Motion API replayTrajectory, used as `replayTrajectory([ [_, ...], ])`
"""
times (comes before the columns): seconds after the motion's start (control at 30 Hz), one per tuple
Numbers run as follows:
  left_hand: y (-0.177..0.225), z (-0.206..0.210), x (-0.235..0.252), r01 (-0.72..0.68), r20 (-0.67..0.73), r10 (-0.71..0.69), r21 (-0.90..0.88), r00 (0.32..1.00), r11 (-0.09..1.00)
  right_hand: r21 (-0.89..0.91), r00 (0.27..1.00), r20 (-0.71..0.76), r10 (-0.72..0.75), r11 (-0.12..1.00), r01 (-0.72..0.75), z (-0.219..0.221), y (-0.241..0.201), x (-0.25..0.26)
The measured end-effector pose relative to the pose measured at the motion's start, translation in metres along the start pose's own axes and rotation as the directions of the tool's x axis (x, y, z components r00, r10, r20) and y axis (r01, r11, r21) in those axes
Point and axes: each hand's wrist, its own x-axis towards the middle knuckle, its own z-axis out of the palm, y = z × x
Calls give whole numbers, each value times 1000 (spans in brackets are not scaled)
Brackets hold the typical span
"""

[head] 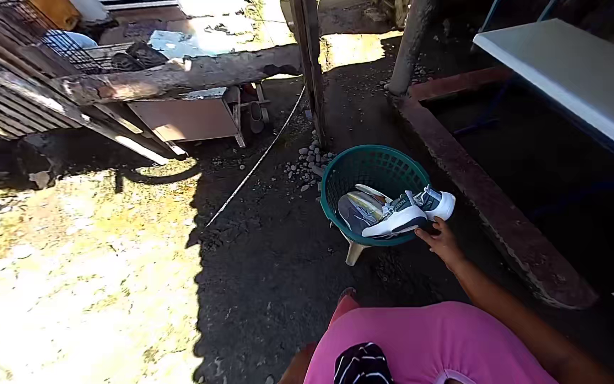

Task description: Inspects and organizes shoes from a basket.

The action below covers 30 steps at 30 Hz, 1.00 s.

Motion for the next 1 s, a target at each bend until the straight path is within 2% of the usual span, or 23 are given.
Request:
replayTrajectory([
  [0.1, 55, -62, 16, -5, -7, 6, 51, 1000, 999, -41, 995, -80, 67, 997, -70, 24, -13, 20],
  [0.17, 81, -87, 27, 31, -71, -26, 68, 997, 997, -66, 987, -120, 110, 991, -119, 33, -19, 27],
  [0.33, 112, -130, 53, 81, -161, -73, 40, 984, 996, -52, 966, -186, 180, 980, -192, 48, -30, 34],
  [0.43, 147, -140, 60, -7, -244, 20, 51, 970, 999, -14, 968, -195, 158, 986, -164, 49, -24, 37],
  [0.57, 230, -135, 57, -331, -377, 341, 93, 861, 939, 36, 983, -169, 64, 998, -59, 44, -10, 37],
  [0.7, 309, -119, 61, -550, -331, 567, 154, 754, 821, 56, 988, -156, 1, 998, 8, 42, -5, 32],
  [0.83, 350, -89, 69, -594, -237, 623, 189, 745, 782, 70, 986, -167, 14, 998, -2, 41, -11, 27],
  [1.0, 344, -56, 69, -590, -231, 630, 222, 742, 776, 194, 990, -139, 5, 981, 23, 23, -51, 29],
])
